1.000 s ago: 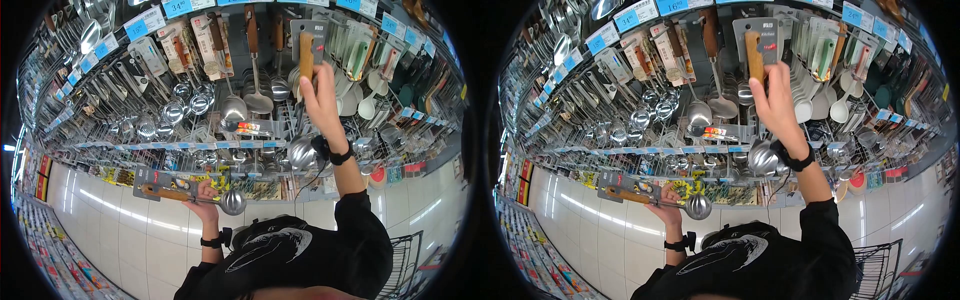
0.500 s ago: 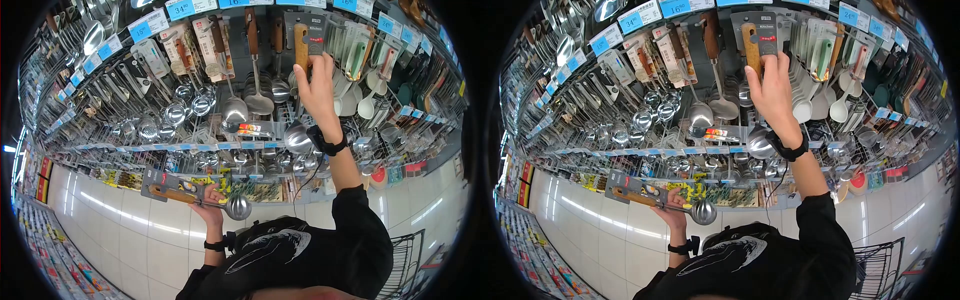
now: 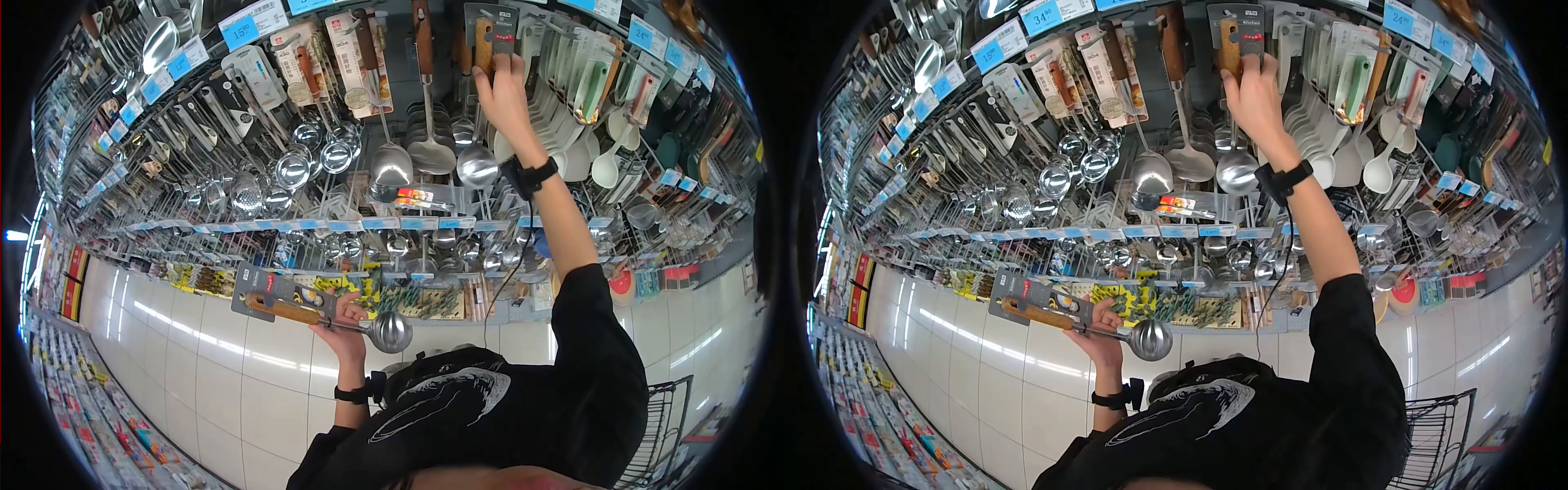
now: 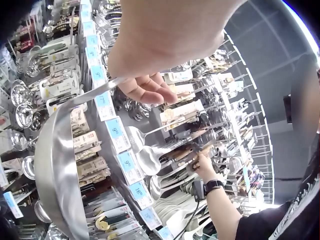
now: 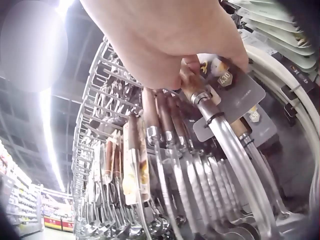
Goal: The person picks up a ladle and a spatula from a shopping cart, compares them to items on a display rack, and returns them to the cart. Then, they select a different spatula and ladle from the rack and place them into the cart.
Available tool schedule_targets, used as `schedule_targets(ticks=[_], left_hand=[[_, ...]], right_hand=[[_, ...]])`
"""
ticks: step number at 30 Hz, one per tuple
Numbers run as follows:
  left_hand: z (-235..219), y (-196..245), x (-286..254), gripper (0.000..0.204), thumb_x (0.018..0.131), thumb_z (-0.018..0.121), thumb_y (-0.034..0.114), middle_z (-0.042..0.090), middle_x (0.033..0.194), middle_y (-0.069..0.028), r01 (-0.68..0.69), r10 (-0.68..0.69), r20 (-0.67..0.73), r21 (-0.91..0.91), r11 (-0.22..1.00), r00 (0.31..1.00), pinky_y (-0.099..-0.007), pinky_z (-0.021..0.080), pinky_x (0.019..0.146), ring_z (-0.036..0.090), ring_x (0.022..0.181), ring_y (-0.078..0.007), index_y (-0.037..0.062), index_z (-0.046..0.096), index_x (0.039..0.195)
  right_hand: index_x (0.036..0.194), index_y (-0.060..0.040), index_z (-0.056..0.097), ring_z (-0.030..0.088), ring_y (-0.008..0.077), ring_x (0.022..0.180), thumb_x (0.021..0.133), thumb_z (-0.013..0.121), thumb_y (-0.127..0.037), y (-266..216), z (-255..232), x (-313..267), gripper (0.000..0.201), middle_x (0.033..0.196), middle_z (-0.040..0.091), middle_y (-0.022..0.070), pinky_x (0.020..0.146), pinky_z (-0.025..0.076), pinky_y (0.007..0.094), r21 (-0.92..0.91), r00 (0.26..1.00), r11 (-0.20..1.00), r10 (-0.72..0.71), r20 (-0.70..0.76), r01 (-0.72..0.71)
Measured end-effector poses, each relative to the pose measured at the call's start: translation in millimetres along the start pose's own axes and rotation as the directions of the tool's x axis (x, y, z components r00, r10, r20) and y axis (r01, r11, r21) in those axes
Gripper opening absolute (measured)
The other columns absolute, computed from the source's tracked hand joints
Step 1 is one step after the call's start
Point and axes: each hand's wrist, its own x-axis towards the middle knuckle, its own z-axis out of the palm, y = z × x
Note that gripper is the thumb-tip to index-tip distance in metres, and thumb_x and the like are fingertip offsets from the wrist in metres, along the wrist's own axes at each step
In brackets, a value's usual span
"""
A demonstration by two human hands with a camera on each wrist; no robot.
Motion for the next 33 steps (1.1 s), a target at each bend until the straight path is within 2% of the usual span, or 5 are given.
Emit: schedule_targets(ticks=[6, 21, 23, 30, 33], left_hand=[[-14, 5, -3, 0.096, 0.080, 0.016, 0.078, 0.059, 0.102, -0.0191, -0.027, 0.027, 0.015, 0.009, 1.000, 1.000, -0.0291, 0.044, 0.066, 0.053, 0.066, -0.0193, 0.0013, 0.020, 0.137], [-17, 14, -11, 0.096, 0.080, 0.015, 0.079, 0.059, 0.101, -0.0192, -0.061, 0.062, -0.029, 0.035, 0.998, 0.998, -0.0289, 0.043, 0.065, 0.053, 0.065, -0.0194, 0.0026, 0.021, 0.139], [-15, 14, -12, 0.094, 0.080, 0.017, 0.078, 0.061, 0.098, -0.0151, -0.058, 0.059, -0.060, 0.029, 0.998, 0.996, -0.0285, 0.042, 0.061, 0.051, 0.062, -0.0180, 0.0031, 0.022, 0.138], [-18, 11, -14, 0.096, 0.079, 0.016, 0.079, 0.060, 0.102, -0.0199, -0.050, 0.050, -0.033, 0.014, 0.999, 0.998, -0.0292, 0.043, 0.065, 0.053, 0.065, -0.0198, 0.0033, 0.024, 0.137], [-16, 10, -15, 0.096, 0.079, 0.016, 0.079, 0.060, 0.101, -0.0199, -0.042, 0.043, -0.043, 0.017, 0.999, 0.998, -0.0296, 0.043, 0.065, 0.054, 0.065, -0.0199, 0.0032, 0.025, 0.137]], right_hand=[[0.104, 0.0041, 0.044, 0.053, 0.0470, 0.087, 0.087, 0.058, -0.023, 25, 32, 8, 0.035, 0.111, 0.040, 0.0301, 0.075, 0.047, 0.0487, -0.074, 0.998, 0.996, -0.043, -0.038, 0.040], [0.106, 0.0018, 0.045, 0.050, 0.0488, 0.095, 0.084, 0.061, -0.025, 42, 65, 17, 0.038, 0.116, 0.039, 0.0314, 0.075, 0.048, 0.0502, -0.162, 0.996, 0.984, 0.066, -0.061, -0.075], [0.106, 0.0021, 0.046, 0.050, 0.0492, 0.095, 0.083, 0.062, -0.025, 44, 66, 16, 0.039, 0.116, 0.039, 0.0319, 0.075, 0.048, 0.0503, -0.174, 0.997, 0.983, 0.046, -0.070, -0.058], [0.105, 0.0021, 0.047, 0.050, 0.0496, 0.095, 0.082, 0.064, -0.026, 45, 73, 12, 0.041, 0.116, 0.040, 0.0323, 0.077, 0.047, 0.0497, -0.133, 0.994, 0.990, 0.024, -0.104, -0.038], [0.106, 0.0013, 0.048, 0.049, 0.0497, 0.096, 0.080, 0.066, -0.027, 45, 73, 10, 0.042, 0.116, 0.039, 0.0329, 0.079, 0.046, 0.0489, -0.074, 0.994, 0.994, 0.079, -0.082, -0.085]])
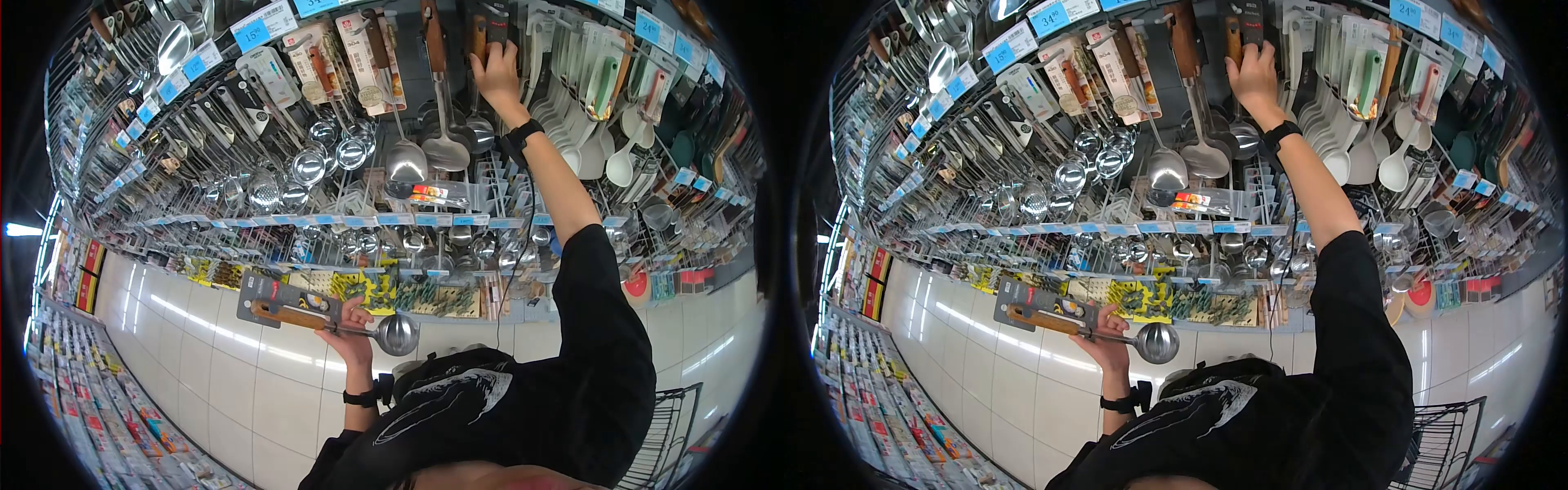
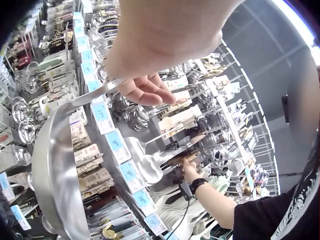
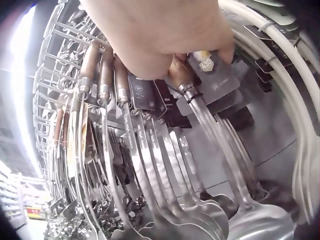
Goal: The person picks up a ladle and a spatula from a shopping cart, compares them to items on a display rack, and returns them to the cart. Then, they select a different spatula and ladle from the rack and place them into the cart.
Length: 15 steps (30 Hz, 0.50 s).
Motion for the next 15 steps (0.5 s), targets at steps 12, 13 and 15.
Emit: schedule_targets(ticks=[12, 13, 15], left_hand=[[34, -18, 14, 0.080, 0.088, 0.020, 0.068, 0.056, 0.069, -0.0111, 0.167, -0.189, 0.170, 0.136, 0.977, 0.967, -0.0264, 0.037, 0.053, 0.049, 0.056, -0.0163, 0.0020, 0.037, 0.130], [41, -22, 17, 0.074, 0.090, 0.022, 0.062, 0.057, 0.070, -0.0101, 0.194, -0.217, 0.255, 0.114, 0.974, 0.942, -0.0266, 0.038, 0.054, 0.049, 0.056, -0.0155, 0.0012, 0.038, 0.129], [57, -32, 23, 0.062, 0.093, 0.026, 0.050, 0.058, 0.073, -0.0081, 0.253, -0.264, 0.422, 0.084, 0.964, 0.867, -0.0269, 0.040, 0.056, 0.050, 0.058, -0.0138, -0.0004, 0.041, 0.127]], right_hand=[[0.114, -0.0007, 0.050, 0.053, 0.0247, 0.108, 0.080, 0.063, -0.014, -139, -139, -82, 0.038, 0.113, 0.054, 0.0141, 0.091, 0.043, 0.0359, 0.725, 0.834, 0.597, -0.161, 0.527, -0.343], [0.121, -0.0014, 0.046, 0.053, 0.0256, 0.110, 0.081, 0.066, -0.019, -150, -151, -93, 0.048, 0.117, 0.053, 0.0151, 0.092, 0.043, 0.0362, 0.709, 0.776, 0.611, -0.234, 0.586, -0.352], [0.138, -0.0054, 0.029, 0.047, 0.0304, 0.119, 0.077, 0.071, -0.026, -163, -168, -110, 0.076, 0.132, 0.043, 0.0207, 0.097, 0.039, 0.0403, 0.748, 0.658, 0.580, -0.431, 0.618, -0.322]])
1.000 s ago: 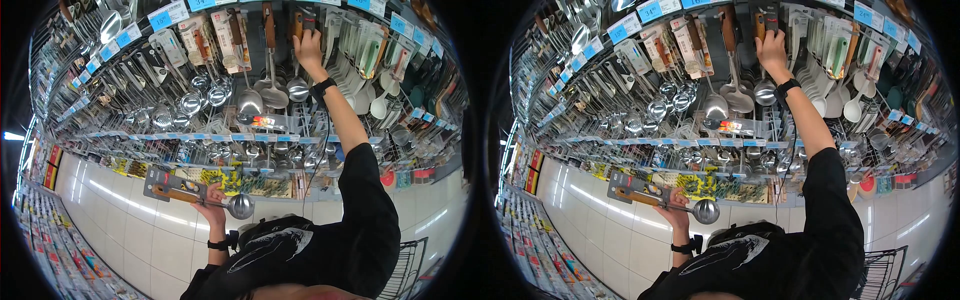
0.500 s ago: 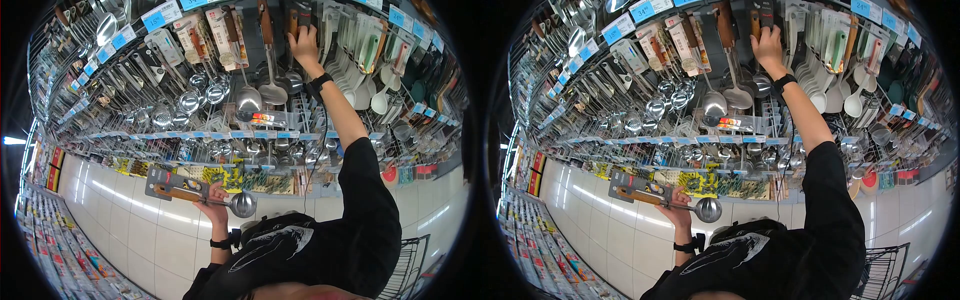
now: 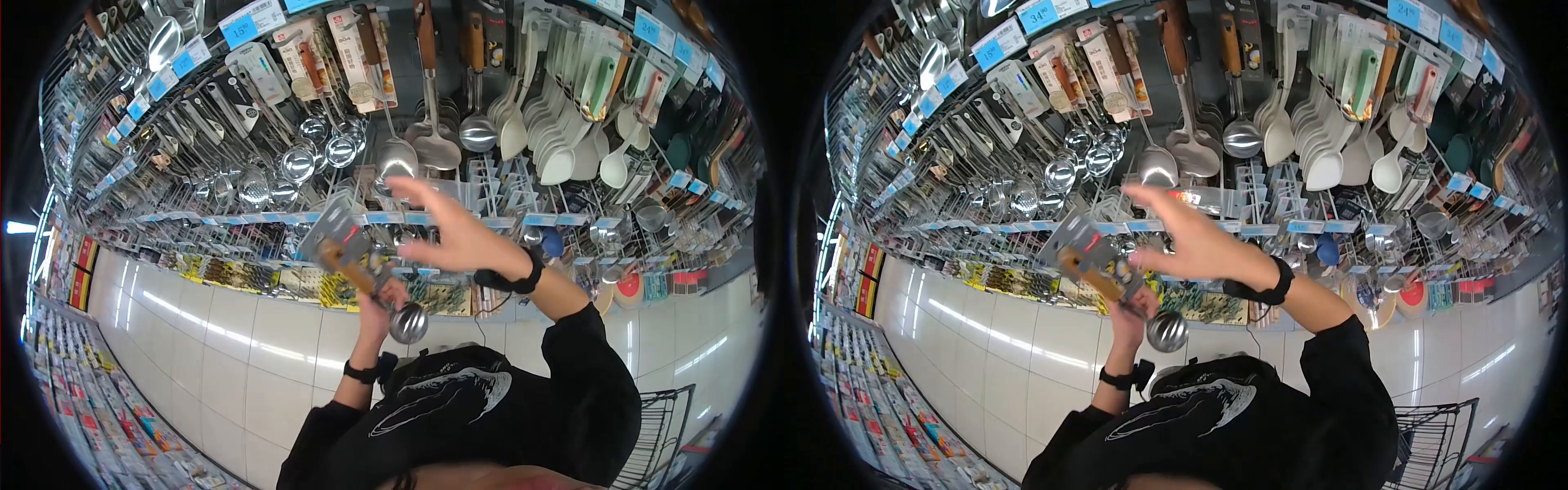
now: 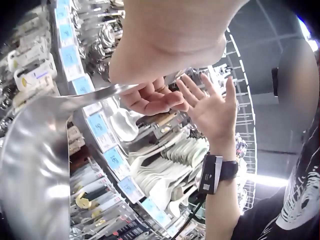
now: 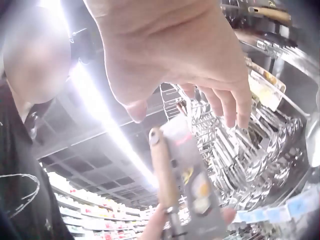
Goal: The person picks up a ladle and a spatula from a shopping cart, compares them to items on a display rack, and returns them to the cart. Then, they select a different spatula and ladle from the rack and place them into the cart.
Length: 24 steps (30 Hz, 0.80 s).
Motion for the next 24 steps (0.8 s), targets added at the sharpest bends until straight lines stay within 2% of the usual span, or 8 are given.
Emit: schedule_targets(ticks=[3, 8, 10, 14, 16, 18, 19, 24], left_hand=[[19, -26, 15, 0.047, 0.098, 0.024, 0.039, 0.057, 0.076, -0.0008, -0.062, 0.102, -0.091, 0.364, 0.929, 0.991, -0.0277, 0.043, 0.068, 0.054, 0.071, -0.0127, 0.0015, 0.048, 0.115], [71, -25, 36, 0.054, 0.098, 0.016, 0.049, 0.052, 0.069, 0.0012, 0.150, -0.127, -0.273, 0.065, 0.986, 0.954, -0.0273, 0.042, 0.061, 0.051, 0.064, -0.0114, 0.0074, 0.049, 0.085], [61, -26, 43, 0.055, 0.097, 0.015, 0.050, 0.050, 0.064, 0.0001, 0.219, -0.238, 0.160, 0.128, 0.967, 0.958, -0.0240, 0.037, 0.052, 0.046, 0.056, -0.0098, 0.0081, 0.048, 0.085], [73, -26, 51, 0.050, 0.098, 0.017, 0.048, 0.047, 0.061, 0.0007, 0.200, -0.218, 0.176, 0.116, 0.973, 0.960, -0.0221, 0.031, 0.048, 0.042, 0.053, -0.0087, 0.0085, 0.044, 0.082], [68, -31, 55, 0.052, 0.097, 0.022, 0.048, 0.055, 0.081, -0.0053, 0.156, -0.178, 0.168, 0.140, 0.978, 0.969, -0.0242, 0.040, 0.062, 0.051, 0.069, -0.0113, 0.0037, 0.049, 0.101], [80, -24, 58, 0.060, 0.097, 0.027, 0.048, 0.053, 0.110, -0.0127, -0.301, 0.218, 0.248, 0.378, 0.876, 0.944, -0.0296, 0.041, 0.084, 0.053, 0.094, -0.0160, -0.0005, 0.035, 0.131], [79, -8, 55, 0.069, 0.097, 0.029, 0.047, 0.045, 0.128, -0.0161, -0.253, 0.118, 0.314, 0.437, 0.863, 0.942, -0.0341, 0.035, 0.096, 0.048, 0.110, -0.0201, -0.0006, 0.013, 0.143], [43, -6, 47, 0.067, 0.096, 0.027, 0.050, 0.052, 0.121, -0.0189, -0.229, 0.142, 0.216, 0.460, 0.858, 0.966, -0.0374, 0.040, 0.093, 0.054, 0.105, -0.0245, 0.0034, 0.014, 0.143]], right_hand=[[0.141, -0.0029, 0.020, 0.045, 0.0291, 0.121, 0.076, 0.071, -0.020, -15, 12, -15, 0.085, 0.131, 0.043, 0.0199, 0.099, 0.037, 0.0382, 0.140, 0.979, 0.978, 0.130, 0.156, -0.152], [0.143, -0.0070, 0.015, 0.038, 0.0380, 0.126, 0.069, 0.073, -0.017, 2, 17, -27, 0.094, 0.140, 0.031, 0.0240, 0.103, 0.033, 0.0440, 0.306, 0.961, 0.934, 0.236, -0.142, -0.184], [0.143, -0.0063, 0.016, 0.039, 0.0355, 0.126, 0.068, 0.074, -0.015, 6, 7, -28, 0.095, 0.140, 0.032, 0.0229, 0.103, 0.032, 0.0436, 0.352, 0.956, 0.919, 0.247, -0.159, -0.179], [0.142, -0.0016, 0.017, 0.040, 0.0281, 0.125, 0.066, 0.074, -0.009, 1, -3, -30, 0.096, 0.136, 0.036, 0.0208, 0.103, 0.032, 0.0371, 0.341, 0.940, 0.918, 0.278, -0.196, -0.200], [0.142, -0.0024, 0.009, 0.042, 0.0226, 0.121, 0.068, 0.072, 0.000, 2, -8, -29, 0.098, 0.131, 0.041, 0.0172, 0.101, 0.032, 0.0342, 0.257, 0.955, 0.959, 0.179, -0.234, -0.117], [0.142, -0.0008, 0.010, 0.045, 0.0225, 0.118, 0.067, 0.073, -0.001, 1, -21, -22, 0.098, 0.130, 0.042, 0.0169, 0.101, 0.034, 0.0344, 0.227, 0.945, 0.968, 0.172, -0.280, -0.109], [0.141, -0.0006, 0.010, 0.046, 0.0219, 0.117, 0.067, 0.073, -0.002, -4, -31, -17, 0.097, 0.128, 0.044, 0.0164, 0.100, 0.034, 0.0345, 0.256, 0.914, 0.963, 0.178, -0.364, -0.086], [0.140, 0.0002, 0.015, 0.051, 0.0199, 0.108, 0.068, 0.068, -0.001, 2, -87, 16, 0.089, 0.117, 0.053, 0.0143, 0.094, 0.040, 0.0332, -0.030, 0.814, 0.998, 0.024, -0.580, -0.050]])
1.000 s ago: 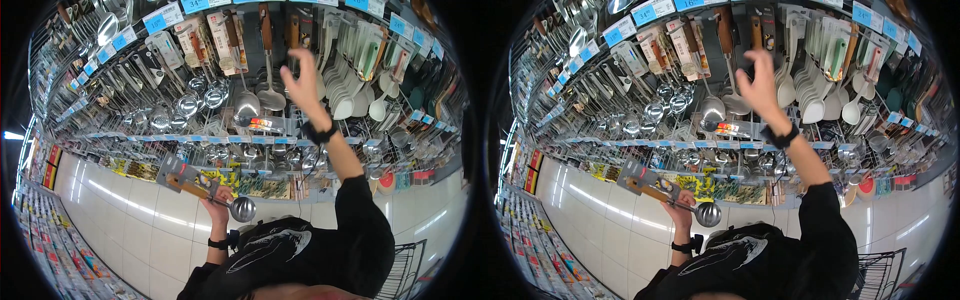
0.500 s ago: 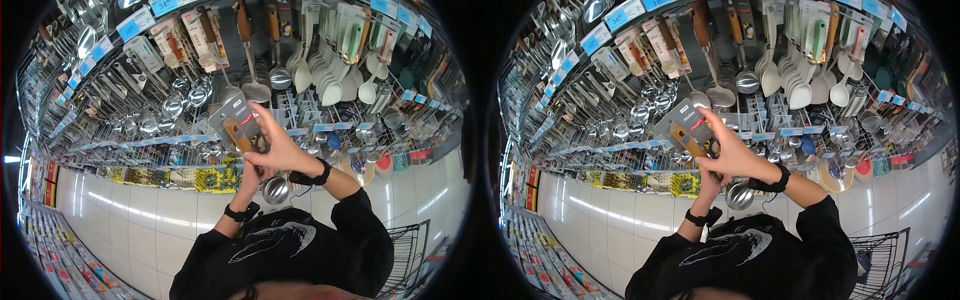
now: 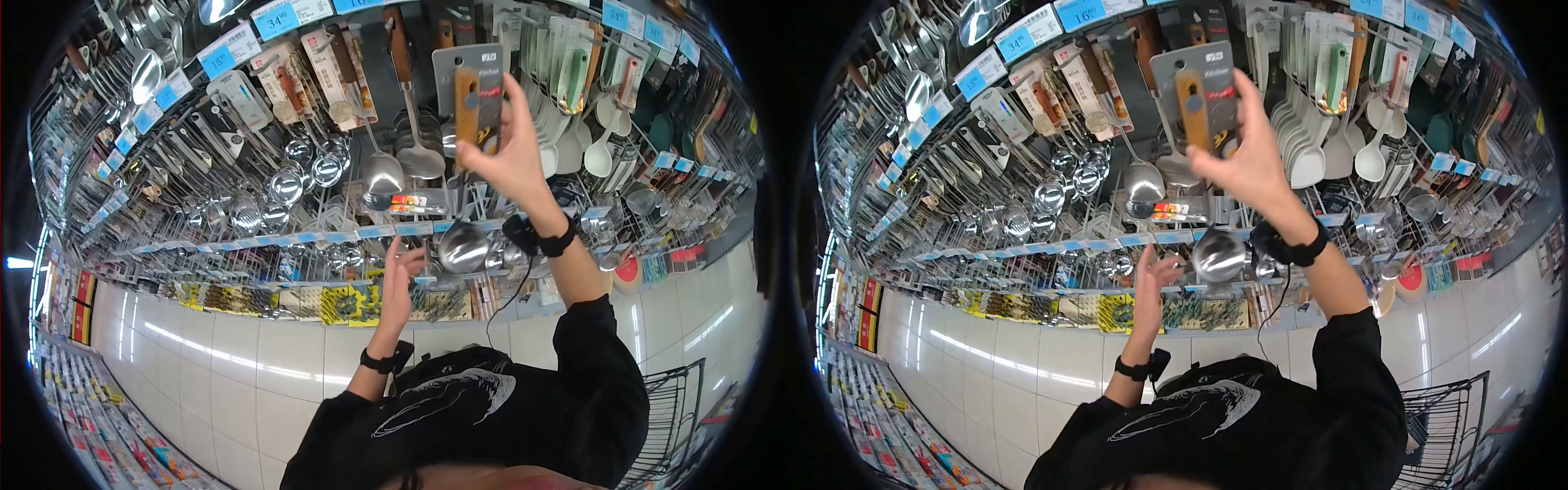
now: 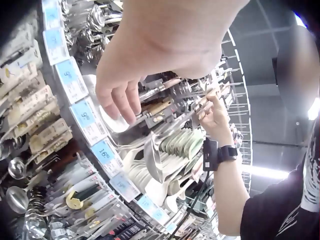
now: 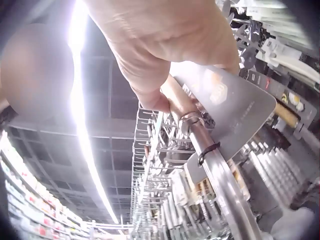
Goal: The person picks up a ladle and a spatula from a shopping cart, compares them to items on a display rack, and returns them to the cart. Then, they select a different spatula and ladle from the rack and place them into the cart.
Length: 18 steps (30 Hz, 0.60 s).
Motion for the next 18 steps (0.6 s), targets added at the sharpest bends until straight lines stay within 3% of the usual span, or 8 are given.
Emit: schedule_targets(ticks=[1, 2, 4, 6, 12, 14, 18], left_hand=[[-5, 0, -5, 0.063, 0.097, 0.027, 0.046, 0.053, 0.119, -0.0186, 0.038, -0.037, -0.042, 0.023, 0.999, 0.998, -0.0372, 0.042, 0.091, 0.056, 0.102, -0.0246, 0.0032, 0.015, 0.143], [-9, -1, -10, 0.060, 0.099, 0.027, 0.042, 0.054, 0.118, -0.0184, 0.075, -0.072, -0.084, 0.043, 0.996, 0.994, -0.0370, 0.043, 0.090, 0.058, 0.100, -0.0248, 0.0031, 0.016, 0.142], [-15, -5, -17, 0.053, 0.100, 0.028, 0.034, 0.055, 0.115, -0.0175, 0.069, -0.068, -0.123, 0.001, 0.998, 0.990, -0.0357, 0.045, 0.087, 0.060, 0.096, -0.0240, 0.0035, 0.018, 0.142], [-20, -5, -23, 0.050, 0.099, 0.031, 0.027, 0.056, 0.115, -0.0162, 0.101, -0.103, -0.200, -0.022, 0.995, 0.974, -0.0326, 0.048, 0.083, 0.061, 0.093, -0.0216, 0.0025, 0.020, 0.141], [-27, -5, -31, 0.049, 0.098, 0.038, 0.022, 0.058, 0.110, -0.0148, 0.107, -0.105, -0.233, -0.002, 0.994, 0.967, -0.0311, 0.048, 0.079, 0.062, 0.084, -0.0186, 0.0041, 0.021, 0.140], [-27, -5, -33, 0.050, 0.097, 0.041, 0.018, 0.059, 0.109, -0.0143, 0.100, -0.106, -0.244, -0.039, 0.994, 0.964, -0.0282, 0.048, 0.077, 0.061, 0.082, -0.0163, 0.0039, 0.022, 0.140], [-26, -6, -37, 0.050, 0.096, 0.043, 0.012, 0.059, 0.109, -0.0132, 0.123, -0.128, -0.241, -0.036, 0.992, 0.962, -0.0275, 0.049, 0.077, 0.061, 0.082, -0.0150, 0.0043, 0.022, 0.140]], right_hand=[[0.139, -0.0002, 0.019, 0.054, 0.0198, 0.106, 0.068, 0.068, -0.001, 3, -4, 9, 0.086, 0.115, 0.054, 0.0141, 0.090, 0.042, 0.0323, -0.110, 0.999, 0.993, -0.036, -0.036, 0.032], [0.139, -0.0002, 0.019, 0.054, 0.0198, 0.106, 0.068, 0.068, -0.001, 6, -6, 16, 0.086, 0.115, 0.054, 0.0141, 0.090, 0.042, 0.0323, -0.109, 0.998, 0.993, -0.045, -0.037, 0.040], [0.139, -0.0008, 0.022, 0.055, 0.0193, 0.105, 0.068, 0.068, -0.001, 14, -11, 28, 0.085, 0.115, 0.054, 0.0136, 0.090, 0.042, 0.0316, -0.292, 0.993, 0.955, -0.081, -0.090, 0.051], [0.138, -0.0014, 0.024, 0.055, 0.0194, 0.104, 0.067, 0.069, -0.002, 23, -13, 38, 0.084, 0.115, 0.055, 0.0130, 0.089, 0.043, 0.0315, -0.313, 0.989, 0.947, -0.110, -0.094, 0.076], [0.138, -0.0010, 0.025, 0.055, 0.0203, 0.105, 0.068, 0.069, -0.003, 18, -10, 53, 0.083, 0.116, 0.055, 0.0135, 0.090, 0.043, 0.0318, -0.369, 0.982, 0.923, -0.157, -0.109, 0.106], [0.136, 0.0014, 0.026, 0.055, 0.0301, 0.108, 0.064, 0.071, -0.015, 22, -12, 56, 0.087, 0.118, 0.054, 0.0202, 0.092, 0.042, 0.0358, -0.366, 0.978, 0.924, -0.164, -0.131, 0.107], [0.136, 0.0017, 0.026, 0.055, 0.0298, 0.108, 0.064, 0.071, -0.015, 22, -11, 52, 0.087, 0.117, 0.055, 0.0204, 0.092, 0.042, 0.0359, -0.335, 0.969, 0.933, -0.195, -0.154, 0.135]])
